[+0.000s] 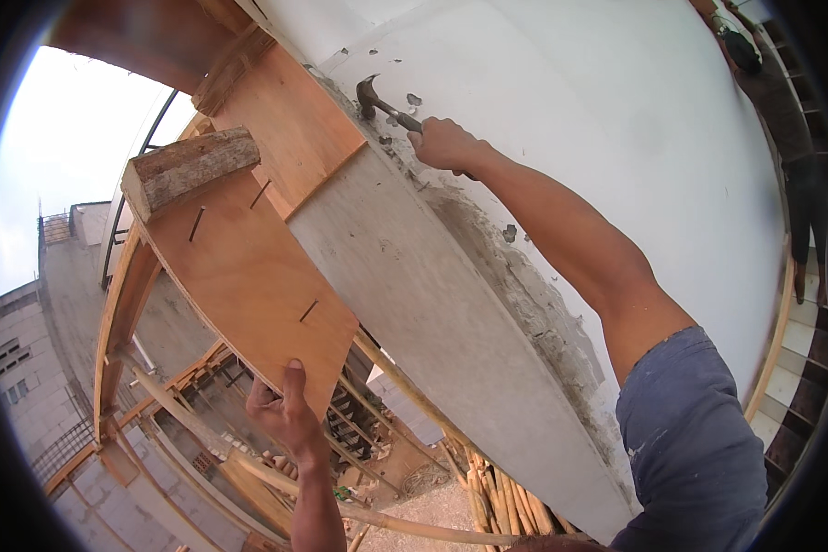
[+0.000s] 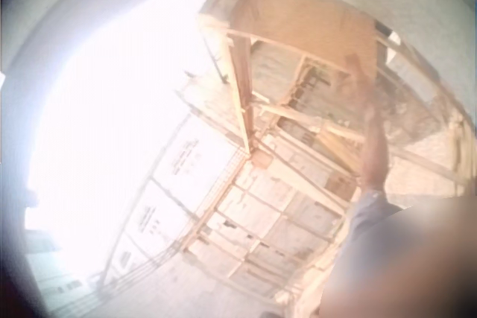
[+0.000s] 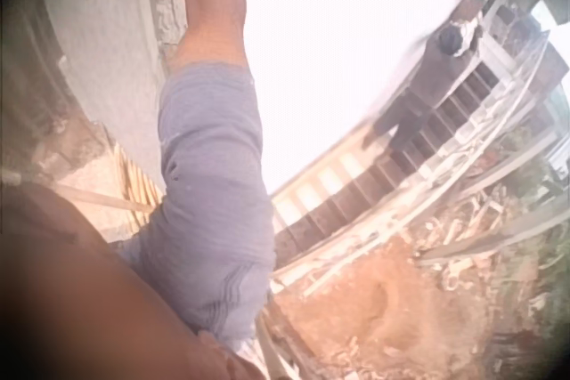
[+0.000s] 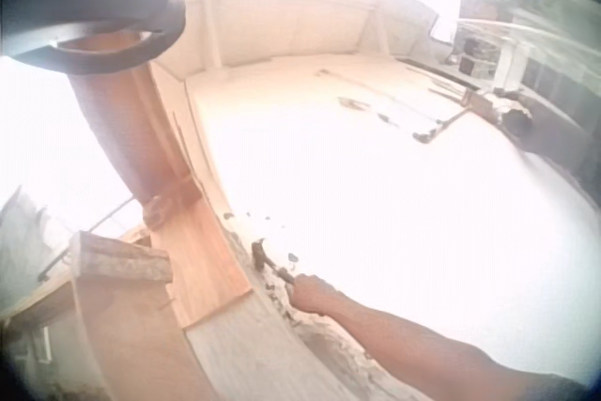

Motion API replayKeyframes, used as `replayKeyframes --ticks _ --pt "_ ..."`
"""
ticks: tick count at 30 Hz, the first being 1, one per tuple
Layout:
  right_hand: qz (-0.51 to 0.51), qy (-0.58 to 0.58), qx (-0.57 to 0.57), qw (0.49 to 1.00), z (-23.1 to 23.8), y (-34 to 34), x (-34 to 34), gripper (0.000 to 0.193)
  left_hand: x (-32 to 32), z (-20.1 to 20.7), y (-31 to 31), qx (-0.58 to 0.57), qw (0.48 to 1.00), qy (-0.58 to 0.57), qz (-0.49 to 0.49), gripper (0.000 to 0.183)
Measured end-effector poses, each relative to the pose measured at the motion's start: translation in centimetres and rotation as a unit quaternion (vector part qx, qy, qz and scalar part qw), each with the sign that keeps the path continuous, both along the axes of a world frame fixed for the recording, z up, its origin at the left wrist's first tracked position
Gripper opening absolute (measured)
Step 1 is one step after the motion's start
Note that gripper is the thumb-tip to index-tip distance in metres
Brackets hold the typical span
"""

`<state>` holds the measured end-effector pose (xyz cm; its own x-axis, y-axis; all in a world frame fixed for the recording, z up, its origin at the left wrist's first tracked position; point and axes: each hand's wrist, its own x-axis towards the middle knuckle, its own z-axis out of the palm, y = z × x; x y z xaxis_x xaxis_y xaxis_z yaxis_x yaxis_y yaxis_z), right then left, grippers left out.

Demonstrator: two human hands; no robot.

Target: The person uses a hammer to drive nails into wooden planks attached to a concrete wall. They position the planks, hammer nails, and occasionally measure the wall with a tape measure. The work is performed on bamboo scaffolding at a construction site.

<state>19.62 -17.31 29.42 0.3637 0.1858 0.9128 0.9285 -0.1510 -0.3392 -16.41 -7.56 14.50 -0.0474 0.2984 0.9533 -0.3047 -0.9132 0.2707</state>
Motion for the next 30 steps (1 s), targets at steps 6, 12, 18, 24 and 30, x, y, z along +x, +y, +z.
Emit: replayKeyframes --ticks 6,12,18,24,30 --pt "0.120 0.022 0.134 0.983 1.2 -2.9 -1.6 0.043 0.0 0.3 0.4 0.004 1.000 0.017 0.005 0.021" --pt "0.155 -0.006 0.284 0.946 0.4 0.7 -2.6 0.045 -0.7 0.8 0.6 0.002 0.999 0.035 0.017 0.018" --pt "0.083 0.075 -0.013 0.994 -1.7 -1.4 -0.2 0.054 -0.9 1.5 1.0 -0.002 0.999 0.045 -0.004 0.023" --pt "0.207 -0.047 0.336 0.918 1.0 -2.6 -3.2 0.049 -1.0 2.2 1.4 -0.027 0.999 0.023 -0.015 0.027" --pt "0.097 0.095 0.023 0.991 -1.6 0.2 -1.4 0.051 -1.2 2.5 1.6 -0.035 0.999 0.032 -0.002 0.036"
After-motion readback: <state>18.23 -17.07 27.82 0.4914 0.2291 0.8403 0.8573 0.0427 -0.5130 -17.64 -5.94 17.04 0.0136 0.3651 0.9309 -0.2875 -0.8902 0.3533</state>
